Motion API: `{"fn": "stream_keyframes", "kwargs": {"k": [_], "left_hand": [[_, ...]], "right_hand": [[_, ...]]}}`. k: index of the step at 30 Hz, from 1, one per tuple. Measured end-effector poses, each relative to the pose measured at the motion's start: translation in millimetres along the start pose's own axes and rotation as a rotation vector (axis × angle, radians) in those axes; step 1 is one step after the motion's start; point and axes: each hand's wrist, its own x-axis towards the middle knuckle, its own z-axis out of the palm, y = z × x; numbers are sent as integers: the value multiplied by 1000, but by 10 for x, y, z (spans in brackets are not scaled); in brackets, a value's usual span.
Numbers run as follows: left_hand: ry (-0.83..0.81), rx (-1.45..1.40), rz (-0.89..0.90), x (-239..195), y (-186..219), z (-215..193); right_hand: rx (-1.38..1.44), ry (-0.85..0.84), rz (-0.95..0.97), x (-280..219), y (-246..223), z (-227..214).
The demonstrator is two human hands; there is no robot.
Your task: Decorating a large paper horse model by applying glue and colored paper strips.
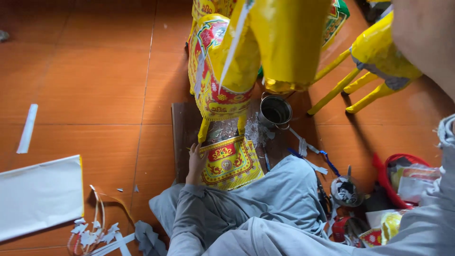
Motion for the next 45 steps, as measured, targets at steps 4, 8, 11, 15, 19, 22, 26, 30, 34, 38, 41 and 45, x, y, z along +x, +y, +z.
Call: {"fn": "stream_keyframes", "kwargs": {"k": [4,8,11,15,19,22,26,30,34,38,41,45], "left_hand": [[142,-127,17,-126,213,-289],[78,-503,-118,-413,243,-555],[184,-375,46,-629,99,-783],[258,-225,-137,-995,278,-1162],[335,-237,-235,-1315,507,-1363],[354,-232,-297,-1389,622,-1384],[319,-242,-219,-1378,439,-1288],[271,-299,-157,-1459,417,-1287],[263,-409,-231,-1730,750,-1450],[290,-369,-219,-1851,727,-1619],[260,-413,-251,-1953,943,-1705],[195,-435,-261,-1880,1175,-1604]], "right_hand": [[353,66,206,-261,-26,195],[575,19,-153,-270,-330,-111],[753,-25,-59,-486,-133,374],[835,172,79,-724,-219,821],[1010,262,12,-891,-475,886],[832,437,11,-851,-651,630],[464,532,-92,-941,-717,539],[615,417,-12,-1249,-509,1348],[969,213,566,-2169,-779,3187],[914,-140,858,-2826,-1470,4575],[923,-110,894,-2612,-1747,4806],[902,-136,989,-2448,-1959,5188]]}}
